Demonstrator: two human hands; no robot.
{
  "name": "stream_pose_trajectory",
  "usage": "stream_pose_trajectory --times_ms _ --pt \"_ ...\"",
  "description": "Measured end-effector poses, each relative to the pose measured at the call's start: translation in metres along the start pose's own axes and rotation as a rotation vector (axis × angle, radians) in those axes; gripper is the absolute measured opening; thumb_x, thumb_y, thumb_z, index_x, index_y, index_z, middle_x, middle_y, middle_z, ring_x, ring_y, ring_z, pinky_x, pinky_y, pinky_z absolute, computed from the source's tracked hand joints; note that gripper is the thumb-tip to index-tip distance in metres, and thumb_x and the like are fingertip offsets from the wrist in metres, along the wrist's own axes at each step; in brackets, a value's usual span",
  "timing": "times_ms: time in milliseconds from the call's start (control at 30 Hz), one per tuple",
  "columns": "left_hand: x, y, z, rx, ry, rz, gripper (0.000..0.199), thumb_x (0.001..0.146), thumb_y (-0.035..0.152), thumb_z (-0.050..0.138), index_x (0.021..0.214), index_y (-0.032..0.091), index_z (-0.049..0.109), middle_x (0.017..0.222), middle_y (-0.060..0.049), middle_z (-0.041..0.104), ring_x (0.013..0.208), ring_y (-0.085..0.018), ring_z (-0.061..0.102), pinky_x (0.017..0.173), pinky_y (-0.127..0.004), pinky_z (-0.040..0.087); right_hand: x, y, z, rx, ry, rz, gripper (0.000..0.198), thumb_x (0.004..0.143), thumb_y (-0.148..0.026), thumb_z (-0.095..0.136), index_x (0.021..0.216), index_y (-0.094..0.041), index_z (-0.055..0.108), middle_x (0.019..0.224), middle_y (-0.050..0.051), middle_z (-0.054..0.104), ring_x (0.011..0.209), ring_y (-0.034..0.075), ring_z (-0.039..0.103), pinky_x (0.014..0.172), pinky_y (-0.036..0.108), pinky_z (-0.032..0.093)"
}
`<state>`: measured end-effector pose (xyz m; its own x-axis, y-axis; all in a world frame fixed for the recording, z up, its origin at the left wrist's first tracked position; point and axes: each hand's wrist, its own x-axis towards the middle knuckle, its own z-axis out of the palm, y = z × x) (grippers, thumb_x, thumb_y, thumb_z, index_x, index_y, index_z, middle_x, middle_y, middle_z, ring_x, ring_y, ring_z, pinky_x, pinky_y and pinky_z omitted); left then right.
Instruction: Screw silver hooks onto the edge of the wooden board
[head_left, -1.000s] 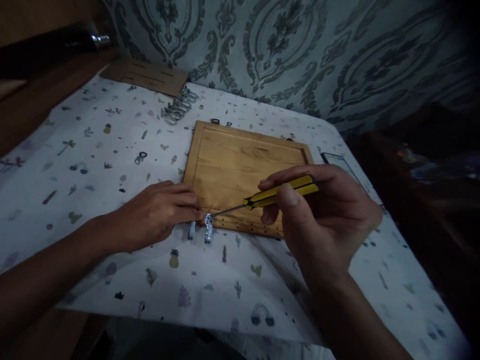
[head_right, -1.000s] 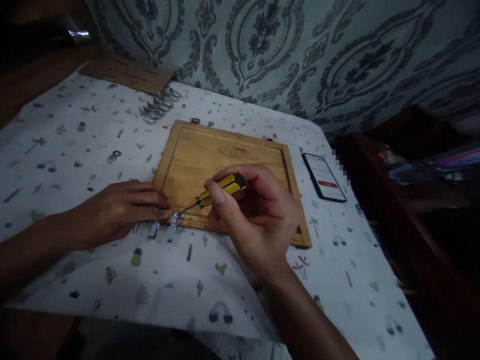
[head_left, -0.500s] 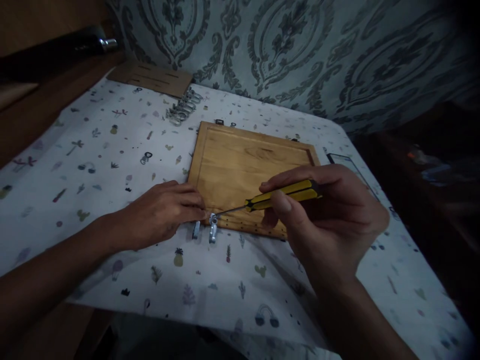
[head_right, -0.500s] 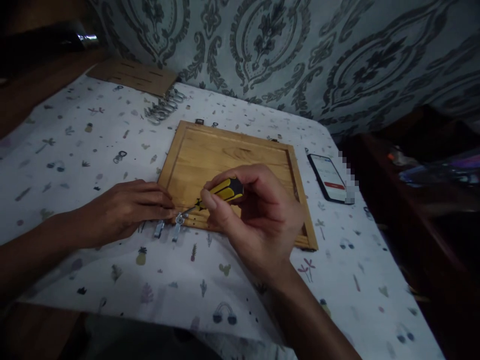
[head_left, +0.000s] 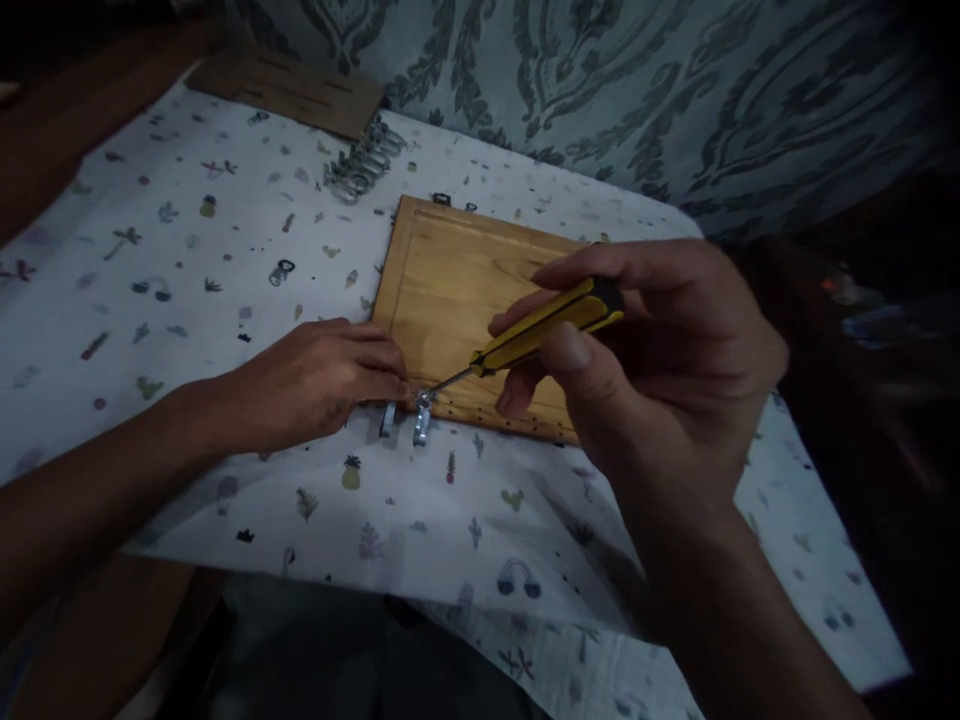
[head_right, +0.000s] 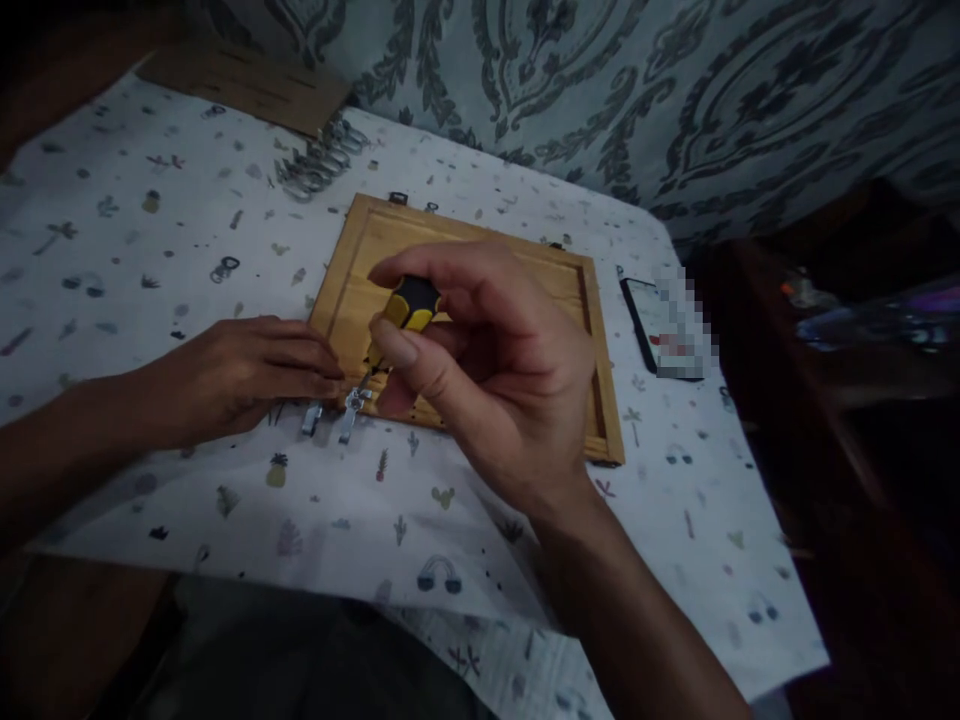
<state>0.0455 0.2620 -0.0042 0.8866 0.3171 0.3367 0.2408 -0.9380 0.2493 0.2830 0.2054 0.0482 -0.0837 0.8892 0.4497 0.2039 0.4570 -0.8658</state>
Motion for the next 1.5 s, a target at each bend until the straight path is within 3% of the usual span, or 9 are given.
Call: stream_pose_trajectory --times_ms 267,500,800,867,967,1033,1167,1333,1500 --pt "0.0 0.001 -0.002 0.017 -0.029 -0.001 0.042 0.086 0.0 0.044 0.113 0.019 0.07 0.114 -0.007 0.073 0.105 -0.023 0.066 0.089 -0.037 0.057 0.004 -0.003 0.015 0.035 0.087 -0.069 0.027 0.083 -0.031 0.079 0.081 -0.028 0.052 0.076 -0.006 0.067 0.072 0.017 0.071 0.036 0.022 0.046" --pt "0.001 0.002 -0.003 0.014 -0.023 -0.009 0.044 0.089 0.0 0.041 0.113 0.02 0.071 0.114 -0.005 0.073 0.106 -0.021 0.067 0.094 -0.038 0.056 0.003 -0.01 0.013 -0.012 -0.036 -0.03 0.022 0.093 -0.021 0.065 0.108 -0.036 0.068 0.13 -0.006 0.061 0.093 0.016 0.069 0.048 0.026 0.059" --pt "0.0 0.002 -0.001 0.023 -0.022 -0.015 0.043 0.086 -0.001 0.045 0.114 0.02 0.069 0.116 -0.005 0.073 0.108 -0.022 0.065 0.092 -0.037 0.056 0.002 -0.008 0.018 0.046 0.06 -0.062 0.023 0.083 -0.022 0.079 0.085 -0.027 0.056 0.081 -0.006 0.07 0.068 0.014 0.07 0.036 0.022 0.046" --pt "0.0 0.001 -0.002 0.028 -0.05 -0.022 0.044 0.085 -0.001 0.045 0.114 0.022 0.069 0.116 -0.004 0.073 0.109 -0.021 0.065 0.093 -0.036 0.056 0.002 -0.01 0.016 0.048 0.041 -0.036 0.02 0.085 -0.021 0.076 0.091 -0.029 0.06 0.09 -0.006 0.07 0.078 0.014 0.072 0.038 0.022 0.05" --pt "0.0 0.001 -0.003 0.034 -0.084 -0.042 0.045 0.084 0.0 0.045 0.114 0.022 0.07 0.119 -0.003 0.072 0.112 -0.021 0.065 0.095 -0.034 0.056 0.002 -0.011 0.01 0.03 -0.052 -0.021 0.025 0.094 -0.02 0.065 0.112 -0.036 0.065 0.13 -0.009 0.062 0.098 0.015 0.071 0.046 0.025 0.057" --pt "0.001 0.001 -0.004 0.042 -0.075 -0.034 0.044 0.085 0.0 0.044 0.113 0.02 0.071 0.118 -0.005 0.073 0.11 -0.021 0.066 0.094 -0.034 0.056 0.002 -0.011 0.007 0.011 -0.088 -0.032 0.027 0.095 -0.021 0.062 0.115 -0.037 0.067 0.134 -0.007 0.062 0.1 0.019 0.071 0.046 0.027 0.058" --pt "0.0 0.003 -0.003 0.019 -0.035 -0.027 0.042 0.091 0.002 0.038 0.115 0.018 0.07 0.116 -0.004 0.072 0.108 -0.022 0.065 0.094 -0.038 0.056 0.003 -0.009 0.005 -0.103 -0.025 -0.062 0.012 0.088 -0.028 0.074 0.099 -0.031 0.071 0.112 -0.001 0.072 0.083 0.02 0.073 0.045 0.027 0.056" --pt "-0.001 0.004 -0.002 -0.013 -0.021 -0.041 0.045 0.095 0.004 0.032 0.117 0.016 0.069 0.112 0.0 0.071 0.11 -0.021 0.064 0.097 -0.041 0.054 0.006 -0.01 0.01 -0.097 -0.005 -0.095 0.016 0.084 -0.026 0.078 0.088 -0.029 0.063 0.088 -0.003 0.07 0.071 0.016 0.071 0.045 0.025 0.053" --pt "0.001 0.001 -0.002 0.008 -0.007 -0.01 0.041 0.089 0.001 0.042 0.112 0.019 0.071 0.114 -0.006 0.074 0.105 -0.021 0.067 0.093 -0.035 0.057 0.005 -0.012 0.01 -0.083 -0.064 -0.043 0.018 0.09 -0.027 0.07 0.106 -0.034 0.069 0.128 -0.002 0.066 0.095 0.022 0.074 0.05 0.028 0.058"
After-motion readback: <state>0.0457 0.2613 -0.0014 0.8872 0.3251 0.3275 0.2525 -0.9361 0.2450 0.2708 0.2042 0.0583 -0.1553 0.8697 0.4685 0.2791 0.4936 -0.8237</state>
